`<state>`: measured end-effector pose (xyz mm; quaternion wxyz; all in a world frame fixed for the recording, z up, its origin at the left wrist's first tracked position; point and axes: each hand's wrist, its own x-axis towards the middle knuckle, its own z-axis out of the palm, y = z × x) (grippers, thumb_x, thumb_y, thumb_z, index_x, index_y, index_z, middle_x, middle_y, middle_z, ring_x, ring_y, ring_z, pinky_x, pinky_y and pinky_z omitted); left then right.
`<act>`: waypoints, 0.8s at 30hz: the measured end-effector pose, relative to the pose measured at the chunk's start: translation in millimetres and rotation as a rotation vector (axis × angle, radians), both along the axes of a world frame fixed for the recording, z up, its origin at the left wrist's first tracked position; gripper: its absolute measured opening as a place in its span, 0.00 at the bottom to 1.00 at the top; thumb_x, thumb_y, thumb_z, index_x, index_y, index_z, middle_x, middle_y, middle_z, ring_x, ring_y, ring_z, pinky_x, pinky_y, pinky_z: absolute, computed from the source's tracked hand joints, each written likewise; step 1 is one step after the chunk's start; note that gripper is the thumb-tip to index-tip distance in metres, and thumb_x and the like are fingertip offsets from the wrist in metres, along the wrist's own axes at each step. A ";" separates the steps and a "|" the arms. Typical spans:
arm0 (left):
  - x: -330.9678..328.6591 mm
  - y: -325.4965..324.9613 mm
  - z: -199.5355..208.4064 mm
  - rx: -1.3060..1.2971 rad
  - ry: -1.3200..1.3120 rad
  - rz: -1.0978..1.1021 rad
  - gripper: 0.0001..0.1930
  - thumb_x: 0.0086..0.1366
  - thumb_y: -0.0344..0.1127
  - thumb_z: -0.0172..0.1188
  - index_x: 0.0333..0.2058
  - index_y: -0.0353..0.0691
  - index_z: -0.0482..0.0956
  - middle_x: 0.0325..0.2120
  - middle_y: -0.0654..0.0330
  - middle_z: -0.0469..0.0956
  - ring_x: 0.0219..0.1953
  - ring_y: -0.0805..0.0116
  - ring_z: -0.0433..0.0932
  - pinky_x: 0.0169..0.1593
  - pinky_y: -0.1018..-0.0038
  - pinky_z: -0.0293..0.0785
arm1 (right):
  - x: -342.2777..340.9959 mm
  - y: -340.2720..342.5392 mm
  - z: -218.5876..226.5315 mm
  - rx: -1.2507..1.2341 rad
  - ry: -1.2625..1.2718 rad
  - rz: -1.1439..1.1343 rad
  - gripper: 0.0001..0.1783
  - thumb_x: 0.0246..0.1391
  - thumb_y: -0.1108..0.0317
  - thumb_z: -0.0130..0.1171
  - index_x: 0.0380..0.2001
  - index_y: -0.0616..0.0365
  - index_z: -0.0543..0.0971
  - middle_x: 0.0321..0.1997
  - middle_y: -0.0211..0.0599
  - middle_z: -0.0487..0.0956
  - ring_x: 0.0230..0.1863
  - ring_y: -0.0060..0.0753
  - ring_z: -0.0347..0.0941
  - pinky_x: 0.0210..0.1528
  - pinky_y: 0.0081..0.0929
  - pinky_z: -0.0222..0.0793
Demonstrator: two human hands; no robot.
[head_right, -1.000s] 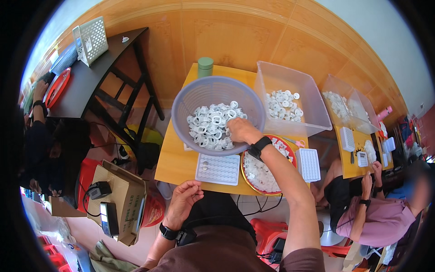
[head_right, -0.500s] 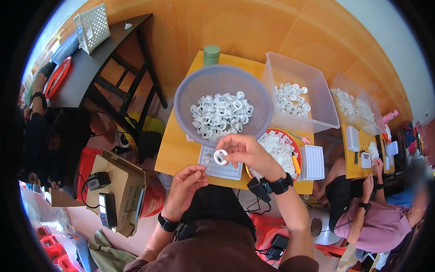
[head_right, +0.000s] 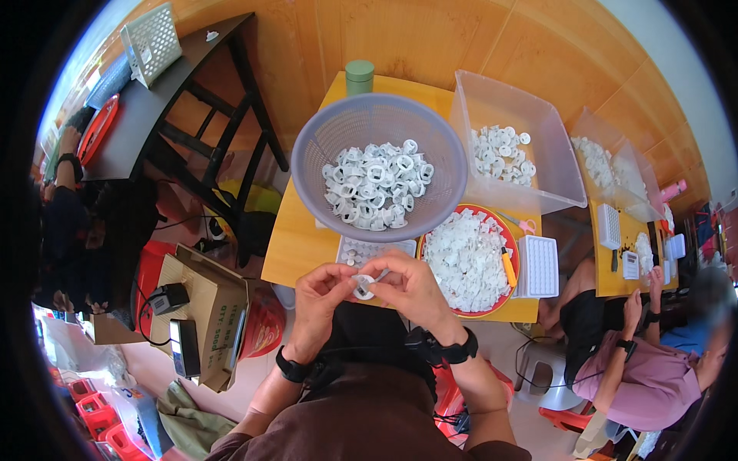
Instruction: Snapping together small white plastic components at a workshop table.
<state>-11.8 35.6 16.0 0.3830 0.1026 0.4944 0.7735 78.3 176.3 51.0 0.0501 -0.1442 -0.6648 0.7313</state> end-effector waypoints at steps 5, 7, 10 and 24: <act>1.2 -0.8 -6.7 -0.057 0.152 -0.045 0.05 0.54 0.23 0.60 0.32 0.34 0.77 0.27 0.63 0.77 0.28 0.79 0.74 0.31 0.84 0.71 | 9.3 -18.9 -26.2 -0.079 -0.028 -0.182 0.09 0.49 0.79 0.56 0.37 0.65 0.75 0.37 0.32 0.71 0.32 0.22 0.76 0.30 0.15 0.75; 1.7 -1.1 -4.8 -0.040 0.176 -0.082 0.07 0.54 0.22 0.59 0.34 0.33 0.77 0.28 0.62 0.77 0.29 0.77 0.75 0.34 0.82 0.72 | 13.6 -23.8 -29.9 -0.076 -0.010 -0.226 0.10 0.50 0.79 0.56 0.37 0.66 0.74 0.35 0.33 0.72 0.30 0.22 0.77 0.30 0.15 0.74; 5.6 0.0 -6.9 0.007 0.166 -0.058 0.09 0.56 0.23 0.59 0.37 0.33 0.76 0.32 0.59 0.77 0.33 0.73 0.76 0.39 0.78 0.74 | 19.2 -26.3 -32.2 -0.276 -0.003 -0.352 0.09 0.50 0.78 0.56 0.36 0.66 0.74 0.33 0.34 0.74 0.30 0.22 0.76 0.29 0.14 0.74; 9.7 -16.3 -24.8 0.102 -0.302 -0.273 0.12 0.62 0.29 0.54 0.44 0.33 0.72 0.39 0.56 0.75 0.40 0.68 0.77 0.45 0.73 0.76 | 30.1 -41.2 -34.1 -0.119 -0.053 -0.440 0.07 0.50 0.73 0.59 0.33 0.63 0.75 0.26 0.28 0.76 0.24 0.13 0.70 0.25 0.10 0.65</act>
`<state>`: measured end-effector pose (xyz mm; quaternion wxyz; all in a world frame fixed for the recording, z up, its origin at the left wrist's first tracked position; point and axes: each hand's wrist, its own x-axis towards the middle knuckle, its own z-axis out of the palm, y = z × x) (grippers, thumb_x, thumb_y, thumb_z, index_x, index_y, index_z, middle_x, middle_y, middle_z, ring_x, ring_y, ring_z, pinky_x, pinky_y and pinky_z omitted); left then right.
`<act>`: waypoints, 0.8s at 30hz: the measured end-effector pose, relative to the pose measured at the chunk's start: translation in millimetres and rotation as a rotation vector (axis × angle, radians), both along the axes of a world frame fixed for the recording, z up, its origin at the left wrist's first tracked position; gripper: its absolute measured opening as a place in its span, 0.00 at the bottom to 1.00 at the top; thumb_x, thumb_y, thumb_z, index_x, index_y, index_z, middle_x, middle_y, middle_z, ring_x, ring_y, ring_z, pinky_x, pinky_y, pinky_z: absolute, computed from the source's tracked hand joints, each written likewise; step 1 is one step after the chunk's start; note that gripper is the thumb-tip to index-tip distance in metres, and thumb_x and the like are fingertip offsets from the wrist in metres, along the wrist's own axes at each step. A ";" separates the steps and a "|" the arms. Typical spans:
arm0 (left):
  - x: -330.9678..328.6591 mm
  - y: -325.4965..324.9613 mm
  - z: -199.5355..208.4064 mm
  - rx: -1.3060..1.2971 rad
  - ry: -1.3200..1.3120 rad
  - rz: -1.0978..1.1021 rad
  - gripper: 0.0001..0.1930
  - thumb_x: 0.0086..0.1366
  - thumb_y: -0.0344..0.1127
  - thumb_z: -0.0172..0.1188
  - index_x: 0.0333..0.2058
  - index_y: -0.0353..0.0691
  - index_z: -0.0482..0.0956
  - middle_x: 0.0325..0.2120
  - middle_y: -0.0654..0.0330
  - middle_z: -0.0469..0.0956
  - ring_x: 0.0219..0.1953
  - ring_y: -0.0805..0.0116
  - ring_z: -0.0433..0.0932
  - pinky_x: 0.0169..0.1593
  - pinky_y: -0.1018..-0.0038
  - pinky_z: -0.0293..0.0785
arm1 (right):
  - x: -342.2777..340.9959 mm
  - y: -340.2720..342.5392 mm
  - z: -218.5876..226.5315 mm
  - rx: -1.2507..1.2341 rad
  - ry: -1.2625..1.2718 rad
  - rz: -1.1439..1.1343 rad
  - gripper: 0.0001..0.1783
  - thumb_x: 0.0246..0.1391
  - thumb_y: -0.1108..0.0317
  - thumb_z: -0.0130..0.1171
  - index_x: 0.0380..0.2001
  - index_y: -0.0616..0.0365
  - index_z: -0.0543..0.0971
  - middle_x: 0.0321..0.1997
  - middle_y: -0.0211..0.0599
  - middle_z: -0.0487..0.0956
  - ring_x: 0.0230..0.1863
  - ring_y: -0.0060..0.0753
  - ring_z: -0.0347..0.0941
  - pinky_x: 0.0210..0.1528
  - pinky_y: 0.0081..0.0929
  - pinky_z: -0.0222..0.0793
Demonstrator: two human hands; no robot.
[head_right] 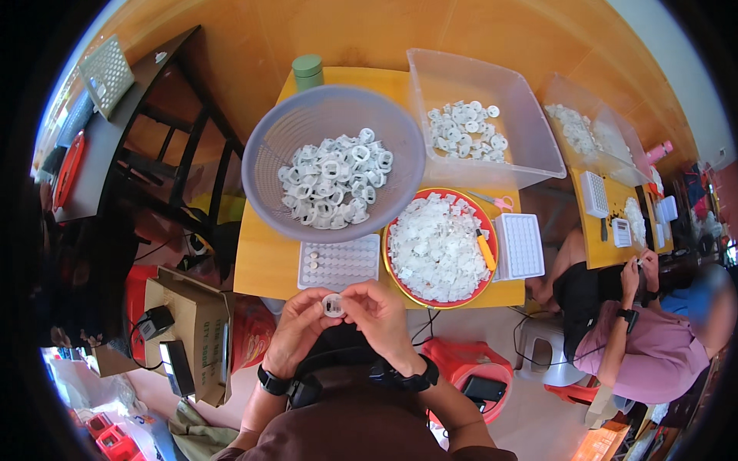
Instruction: Snapping together small white plastic components at a workshop table.
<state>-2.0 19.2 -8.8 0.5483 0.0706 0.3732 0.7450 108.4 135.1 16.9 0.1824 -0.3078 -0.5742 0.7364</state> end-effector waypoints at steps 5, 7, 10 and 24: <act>-14.8 -16.1 -10.6 0.063 -0.056 0.067 0.13 0.63 0.31 0.52 0.45 0.33 0.71 0.39 0.55 0.75 0.40 0.66 0.77 0.44 0.72 0.77 | -20.1 13.2 -17.4 0.486 -0.054 -0.026 0.05 0.50 0.75 0.56 0.33 0.62 0.76 0.26 0.33 0.76 0.23 0.19 0.71 0.24 0.16 0.65; -20.8 -20.8 -13.4 0.069 -0.062 0.140 0.13 0.63 0.31 0.51 0.45 0.33 0.71 0.39 0.55 0.75 0.40 0.65 0.77 0.44 0.72 0.77 | -37.7 12.4 -21.4 0.558 -0.058 -0.048 0.05 0.48 0.75 0.57 0.32 0.60 0.76 0.26 0.37 0.75 0.22 0.29 0.72 0.24 0.22 0.65; -25.0 -24.8 -12.7 0.078 -0.082 0.164 0.13 0.63 0.31 0.51 0.45 0.34 0.71 0.39 0.55 0.75 0.40 0.66 0.77 0.45 0.72 0.77 | -58.9 11.6 -29.9 0.804 -0.081 -0.029 0.06 0.47 0.74 0.57 0.32 0.59 0.77 0.26 0.38 0.75 0.23 0.39 0.72 0.24 0.28 0.67; -29.4 -26.7 -13.2 0.072 -0.134 0.172 0.14 0.63 0.32 0.52 0.46 0.34 0.70 0.40 0.58 0.75 0.41 0.71 0.75 0.44 0.74 0.76 | -83.7 10.5 -39.0 0.981 -0.293 0.026 0.06 0.45 0.71 0.57 0.30 0.56 0.77 0.26 0.43 0.77 0.28 0.49 0.74 0.28 0.40 0.67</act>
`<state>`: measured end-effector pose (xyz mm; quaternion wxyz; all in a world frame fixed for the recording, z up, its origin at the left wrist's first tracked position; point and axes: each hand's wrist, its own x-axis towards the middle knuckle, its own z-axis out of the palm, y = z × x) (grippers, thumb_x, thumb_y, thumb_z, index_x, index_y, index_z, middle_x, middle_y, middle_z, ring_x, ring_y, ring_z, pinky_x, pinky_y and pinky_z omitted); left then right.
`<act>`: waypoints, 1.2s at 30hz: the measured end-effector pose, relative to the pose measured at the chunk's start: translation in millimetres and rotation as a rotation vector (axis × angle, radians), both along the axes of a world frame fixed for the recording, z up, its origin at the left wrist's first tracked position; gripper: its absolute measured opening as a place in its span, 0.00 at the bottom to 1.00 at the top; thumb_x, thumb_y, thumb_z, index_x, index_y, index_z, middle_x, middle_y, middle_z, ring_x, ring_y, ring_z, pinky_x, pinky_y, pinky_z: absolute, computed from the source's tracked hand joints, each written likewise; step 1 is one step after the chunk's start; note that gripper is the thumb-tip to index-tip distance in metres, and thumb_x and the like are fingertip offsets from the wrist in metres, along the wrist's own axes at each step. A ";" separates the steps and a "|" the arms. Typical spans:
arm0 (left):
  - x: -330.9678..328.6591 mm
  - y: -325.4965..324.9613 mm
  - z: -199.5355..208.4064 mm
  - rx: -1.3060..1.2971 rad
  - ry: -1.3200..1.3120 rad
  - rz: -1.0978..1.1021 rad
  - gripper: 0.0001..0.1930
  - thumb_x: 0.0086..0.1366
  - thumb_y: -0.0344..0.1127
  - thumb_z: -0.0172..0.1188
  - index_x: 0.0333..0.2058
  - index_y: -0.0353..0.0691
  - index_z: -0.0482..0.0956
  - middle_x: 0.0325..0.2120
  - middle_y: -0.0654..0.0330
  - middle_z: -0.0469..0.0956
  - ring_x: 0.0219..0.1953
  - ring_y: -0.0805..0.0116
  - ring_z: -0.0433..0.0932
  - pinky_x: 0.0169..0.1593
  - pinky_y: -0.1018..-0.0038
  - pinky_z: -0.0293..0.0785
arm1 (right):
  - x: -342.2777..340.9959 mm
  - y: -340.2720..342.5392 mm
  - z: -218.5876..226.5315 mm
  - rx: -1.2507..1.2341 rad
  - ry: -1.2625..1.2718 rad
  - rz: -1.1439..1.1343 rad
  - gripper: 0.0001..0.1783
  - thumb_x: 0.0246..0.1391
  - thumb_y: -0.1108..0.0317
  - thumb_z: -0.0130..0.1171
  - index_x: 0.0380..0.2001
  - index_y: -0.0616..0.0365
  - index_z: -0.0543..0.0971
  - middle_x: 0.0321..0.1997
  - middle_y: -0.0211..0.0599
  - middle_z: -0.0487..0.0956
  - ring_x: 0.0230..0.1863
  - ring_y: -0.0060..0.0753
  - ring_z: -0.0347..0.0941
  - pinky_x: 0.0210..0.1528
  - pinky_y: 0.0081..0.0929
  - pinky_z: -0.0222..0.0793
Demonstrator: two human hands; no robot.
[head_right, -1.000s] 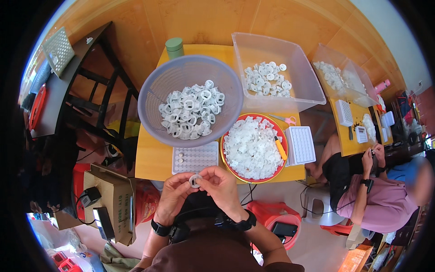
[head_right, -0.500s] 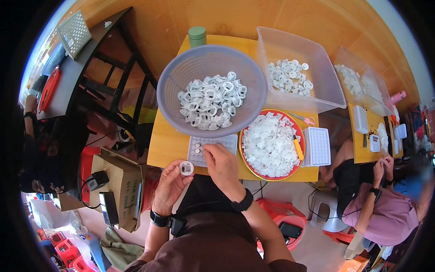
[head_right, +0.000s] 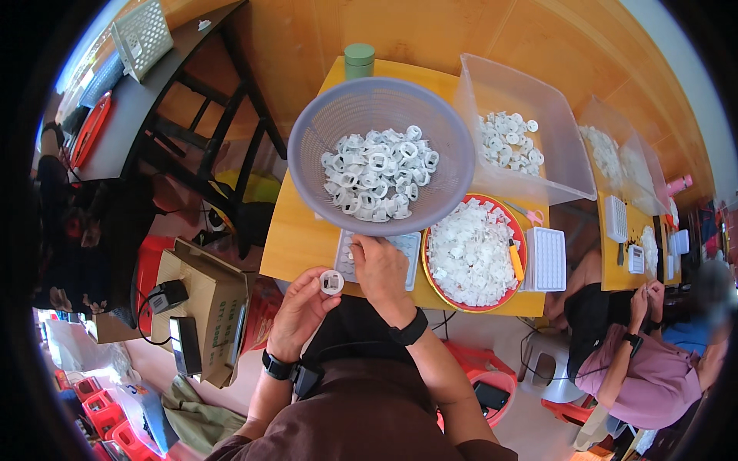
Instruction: Snapping together small white plastic components at a workshop table.
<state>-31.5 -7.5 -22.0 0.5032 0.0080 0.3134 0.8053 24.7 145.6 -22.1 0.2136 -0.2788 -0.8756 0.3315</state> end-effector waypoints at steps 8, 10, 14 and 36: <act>-1.4 0.2 1.2 -0.016 -0.025 -0.002 0.14 0.63 0.33 0.53 0.45 0.35 0.71 0.39 0.58 0.74 0.40 0.71 0.75 0.44 0.74 0.75 | 14.2 -4.4 9.9 -0.132 0.144 -0.004 0.06 0.45 0.75 0.59 0.29 0.60 0.74 0.19 0.36 0.74 0.19 0.29 0.70 0.22 0.24 0.63; -1.0 0.3 0.6 -0.017 -0.027 0.000 0.13 0.63 0.33 0.53 0.45 0.35 0.71 0.39 0.59 0.75 0.40 0.71 0.75 0.44 0.74 0.75 | 23.5 -13.8 24.2 -0.267 0.162 0.001 0.05 0.46 0.76 0.59 0.29 0.61 0.74 0.19 0.33 0.73 0.19 0.23 0.68 0.21 0.20 0.62; -0.4 1.8 -2.4 -0.014 -0.005 -0.016 0.13 0.63 0.33 0.53 0.45 0.35 0.71 0.39 0.59 0.75 0.40 0.72 0.75 0.44 0.74 0.74 | 37.7 -28.8 38.0 -0.344 0.206 0.071 0.07 0.46 0.76 0.60 0.30 0.61 0.73 0.22 0.35 0.73 0.20 0.27 0.70 0.22 0.20 0.65; 8.9 4.3 2.0 -0.087 0.084 -0.026 0.11 0.62 0.29 0.53 0.44 0.34 0.74 0.39 0.58 0.75 0.40 0.71 0.76 0.44 0.75 0.76 | 53.1 -36.8 17.5 0.286 0.383 0.239 0.15 0.41 0.80 0.58 0.36 0.62 0.77 0.24 0.37 0.73 0.21 0.35 0.72 0.21 0.26 0.67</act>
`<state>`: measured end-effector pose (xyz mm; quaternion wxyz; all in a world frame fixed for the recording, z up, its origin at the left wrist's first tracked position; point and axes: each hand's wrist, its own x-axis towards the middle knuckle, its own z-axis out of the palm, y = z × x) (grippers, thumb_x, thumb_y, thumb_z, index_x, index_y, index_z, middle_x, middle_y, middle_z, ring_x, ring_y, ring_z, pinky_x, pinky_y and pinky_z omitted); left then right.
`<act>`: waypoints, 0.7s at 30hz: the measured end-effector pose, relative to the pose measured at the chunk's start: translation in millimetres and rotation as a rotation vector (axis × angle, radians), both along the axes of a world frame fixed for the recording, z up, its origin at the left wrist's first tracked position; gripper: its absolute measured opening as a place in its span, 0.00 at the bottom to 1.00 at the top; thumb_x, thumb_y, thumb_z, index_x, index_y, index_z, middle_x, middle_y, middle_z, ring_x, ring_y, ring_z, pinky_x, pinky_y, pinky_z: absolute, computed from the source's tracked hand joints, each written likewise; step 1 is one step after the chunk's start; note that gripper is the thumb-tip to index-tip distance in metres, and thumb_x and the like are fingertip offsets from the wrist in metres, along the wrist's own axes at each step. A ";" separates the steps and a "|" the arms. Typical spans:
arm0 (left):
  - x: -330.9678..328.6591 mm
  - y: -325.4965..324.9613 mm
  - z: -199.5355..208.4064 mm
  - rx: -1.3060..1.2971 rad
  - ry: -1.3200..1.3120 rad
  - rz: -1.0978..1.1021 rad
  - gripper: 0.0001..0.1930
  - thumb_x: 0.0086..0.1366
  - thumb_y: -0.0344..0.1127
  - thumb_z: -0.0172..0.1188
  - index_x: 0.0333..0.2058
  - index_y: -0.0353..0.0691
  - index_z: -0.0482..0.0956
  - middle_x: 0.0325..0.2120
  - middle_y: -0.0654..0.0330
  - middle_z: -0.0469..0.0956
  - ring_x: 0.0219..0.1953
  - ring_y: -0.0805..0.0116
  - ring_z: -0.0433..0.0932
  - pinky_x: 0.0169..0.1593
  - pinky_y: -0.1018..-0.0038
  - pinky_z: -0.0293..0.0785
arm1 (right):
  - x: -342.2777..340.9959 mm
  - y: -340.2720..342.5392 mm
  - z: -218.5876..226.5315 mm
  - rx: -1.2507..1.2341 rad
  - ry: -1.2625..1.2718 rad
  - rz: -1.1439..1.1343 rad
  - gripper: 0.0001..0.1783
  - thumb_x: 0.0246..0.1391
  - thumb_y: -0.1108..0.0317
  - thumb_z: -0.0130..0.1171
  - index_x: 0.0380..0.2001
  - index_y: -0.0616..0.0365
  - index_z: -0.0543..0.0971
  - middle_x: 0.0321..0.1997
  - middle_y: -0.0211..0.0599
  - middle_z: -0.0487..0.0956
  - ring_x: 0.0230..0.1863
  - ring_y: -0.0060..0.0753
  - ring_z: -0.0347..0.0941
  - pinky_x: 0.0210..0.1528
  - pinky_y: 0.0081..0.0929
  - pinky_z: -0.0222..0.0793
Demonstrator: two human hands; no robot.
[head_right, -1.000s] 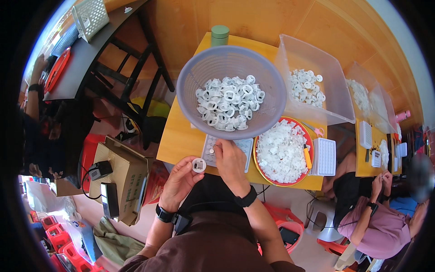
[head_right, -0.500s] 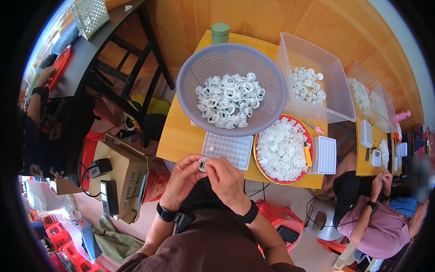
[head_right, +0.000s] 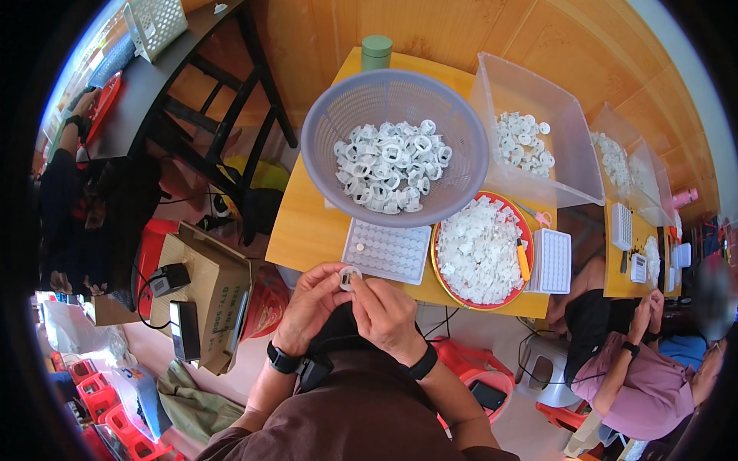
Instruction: Snapping together small white plastic components at a workshop table.
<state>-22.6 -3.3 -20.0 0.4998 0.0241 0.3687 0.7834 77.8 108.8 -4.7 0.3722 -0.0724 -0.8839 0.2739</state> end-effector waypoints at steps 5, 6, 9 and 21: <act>-2.2 -2.9 -1.6 0.074 -0.054 -0.012 0.12 0.63 0.30 0.53 0.45 0.34 0.73 0.39 0.58 0.75 0.41 0.71 0.76 0.44 0.74 0.77 | 0.9 2.0 13.9 -0.292 -0.015 -0.066 0.13 0.43 0.79 0.57 0.37 0.62 0.77 0.25 0.38 0.73 0.21 0.35 0.71 0.22 0.26 0.66; -2.4 -2.8 -1.9 0.077 -0.054 -0.017 0.12 0.63 0.30 0.53 0.45 0.34 0.73 0.39 0.58 0.75 0.41 0.71 0.76 0.44 0.74 0.77 | -2.0 7.8 12.6 -0.328 -0.112 -0.112 0.12 0.44 0.79 0.57 0.36 0.62 0.77 0.25 0.38 0.72 0.20 0.35 0.71 0.22 0.27 0.65; -4.0 -6.8 -2.4 0.061 -0.057 0.020 0.12 0.63 0.31 0.53 0.44 0.34 0.73 0.39 0.58 0.76 0.40 0.72 0.76 0.44 0.74 0.77 | -15.4 19.1 -3.0 -0.408 -0.212 -0.164 0.09 0.45 0.77 0.57 0.33 0.61 0.77 0.25 0.39 0.72 0.21 0.39 0.71 0.23 0.31 0.64; -3.7 -10.8 0.2 0.071 -0.075 0.051 0.12 0.63 0.31 0.53 0.44 0.34 0.73 0.38 0.58 0.76 0.40 0.72 0.76 0.43 0.76 0.78 | -40.3 21.2 -13.0 -0.268 -0.288 -0.153 0.06 0.43 0.76 0.59 0.28 0.61 0.75 0.28 0.39 0.71 0.28 0.46 0.71 0.28 0.37 0.66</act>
